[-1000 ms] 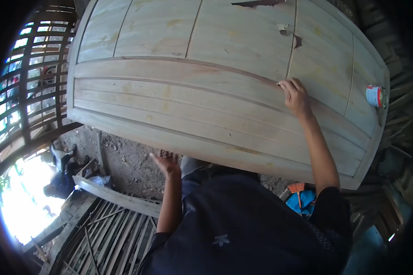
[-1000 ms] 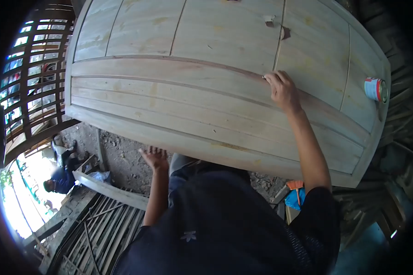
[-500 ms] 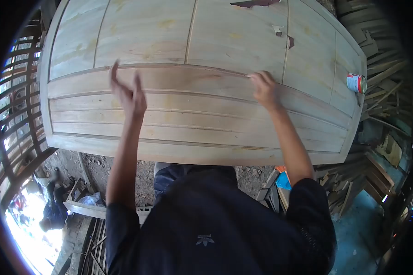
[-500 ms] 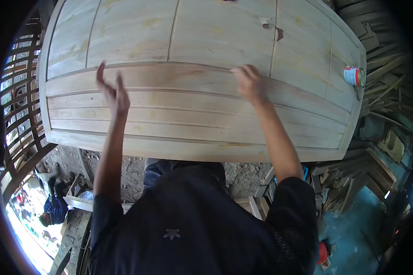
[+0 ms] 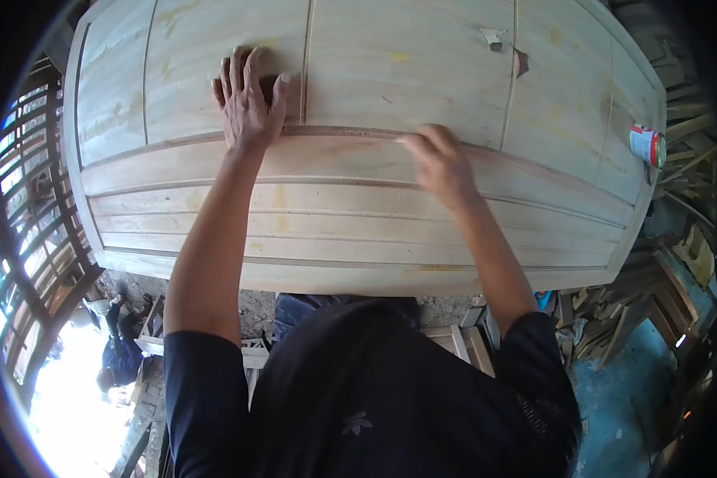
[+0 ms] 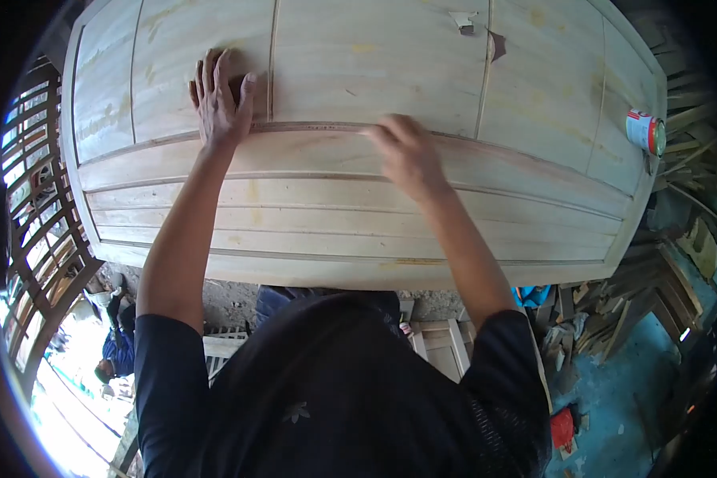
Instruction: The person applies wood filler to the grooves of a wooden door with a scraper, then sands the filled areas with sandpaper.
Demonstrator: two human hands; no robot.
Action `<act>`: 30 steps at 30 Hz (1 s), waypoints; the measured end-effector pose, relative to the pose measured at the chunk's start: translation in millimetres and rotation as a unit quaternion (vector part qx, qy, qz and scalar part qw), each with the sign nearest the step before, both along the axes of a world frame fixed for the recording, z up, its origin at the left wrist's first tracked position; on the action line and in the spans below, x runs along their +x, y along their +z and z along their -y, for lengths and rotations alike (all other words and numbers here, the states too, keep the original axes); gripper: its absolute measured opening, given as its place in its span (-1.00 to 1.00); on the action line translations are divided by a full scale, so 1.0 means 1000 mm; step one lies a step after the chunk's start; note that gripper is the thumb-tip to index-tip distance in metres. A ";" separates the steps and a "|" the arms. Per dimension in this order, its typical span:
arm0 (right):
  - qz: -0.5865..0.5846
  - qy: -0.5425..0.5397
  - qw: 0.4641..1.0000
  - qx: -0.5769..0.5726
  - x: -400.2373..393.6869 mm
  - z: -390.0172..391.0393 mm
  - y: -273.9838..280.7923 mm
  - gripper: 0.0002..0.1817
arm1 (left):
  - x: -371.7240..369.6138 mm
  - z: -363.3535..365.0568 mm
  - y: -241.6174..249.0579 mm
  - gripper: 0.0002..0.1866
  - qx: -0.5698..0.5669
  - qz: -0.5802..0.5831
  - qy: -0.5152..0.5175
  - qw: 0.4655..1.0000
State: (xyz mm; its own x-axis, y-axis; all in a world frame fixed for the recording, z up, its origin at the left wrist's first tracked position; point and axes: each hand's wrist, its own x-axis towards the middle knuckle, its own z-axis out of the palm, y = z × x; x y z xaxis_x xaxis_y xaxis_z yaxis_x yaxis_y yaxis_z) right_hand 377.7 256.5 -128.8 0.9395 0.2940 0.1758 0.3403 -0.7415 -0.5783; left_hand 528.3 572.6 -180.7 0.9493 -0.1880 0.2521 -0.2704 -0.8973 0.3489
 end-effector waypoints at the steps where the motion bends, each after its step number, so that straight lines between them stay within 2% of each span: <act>1: -0.002 -0.031 0.998 -0.061 -0.010 0.036 0.002 -0.64 | 0.000 0.001 0.001 -0.28 0.003 0.001 0.004 1.000; 2: -0.009 -0.061 0.990 -0.123 -0.017 0.059 0.001 -0.64 | -0.001 0.003 0.001 -0.29 0.005 -0.003 0.009 1.000; 5: 0.002 -0.083 0.994 -0.073 -0.019 0.065 -0.012 -0.62 | -0.001 0.004 0.005 -0.31 0.010 -0.005 0.004 1.000; 6: -0.001 -0.085 0.994 -0.070 -0.013 0.046 -0.012 -0.62 | -0.001 0.005 0.005 -0.31 0.013 -0.008 0.002 1.000; 8: -0.017 0.000 1.000 -0.016 0.018 -0.009 -0.007 -0.63 | 0.000 0.003 0.006 -0.32 0.003 -0.013 0.002 1.000; 10: -0.026 0.012 1.000 -0.010 0.016 -0.006 -0.004 -0.62 | -0.001 0.003 0.010 -0.32 0.003 -0.029 -0.005 1.000; 12: -0.038 -0.029 0.997 -0.058 0.001 0.031 -0.004 -0.60 | 0.000 0.003 0.007 -0.31 0.012 -0.003 -0.001 1.000; 13: -0.041 -0.024 0.997 -0.053 -0.005 0.038 -0.010 -0.60 | 0.001 0.005 0.012 -0.30 -0.004 -0.024 -0.005 1.000; 15: -0.046 -0.098 0.994 0.005 -0.018 0.044 -0.025 -0.61 | 0.001 0.002 0.010 -0.30 0.001 -0.031 0.001 1.000; 18: -0.056 -0.042 0.997 0.033 0.020 -0.042 -0.012 -0.69 | 0.001 0.004 0.011 -0.30 0.020 -0.019 0.009 1.000; 22: -0.031 0.001 0.999 -0.023 0.022 -0.021 -0.005 -0.71 | 0.004 0.002 0.009 -0.31 0.007 -0.028 -0.003 1.000; 24: -0.052 -0.064 0.995 -0.060 0.007 0.012 0.004 -0.66 | 0.003 0.001 0.008 -0.31 0.004 -0.028 0.000 1.000; 26: -0.043 -0.077 0.995 -0.046 0.006 -0.007 -0.007 -0.67 | 0.002 0.002 0.009 -0.31 0.011 -0.018 0.003 1.000; 28: -0.032 -0.046 0.998 -0.004 0.030 -0.059 -0.003 -0.76 | 0.003 0.001 0.009 -0.28 0.004 -0.040 0.002 0.999; 30: -0.036 -0.040 0.999 -0.009 0.039 -0.062 -0.002 -0.77 | 0.001 0.000 0.010 -0.25 -0.002 -0.065 0.001 0.998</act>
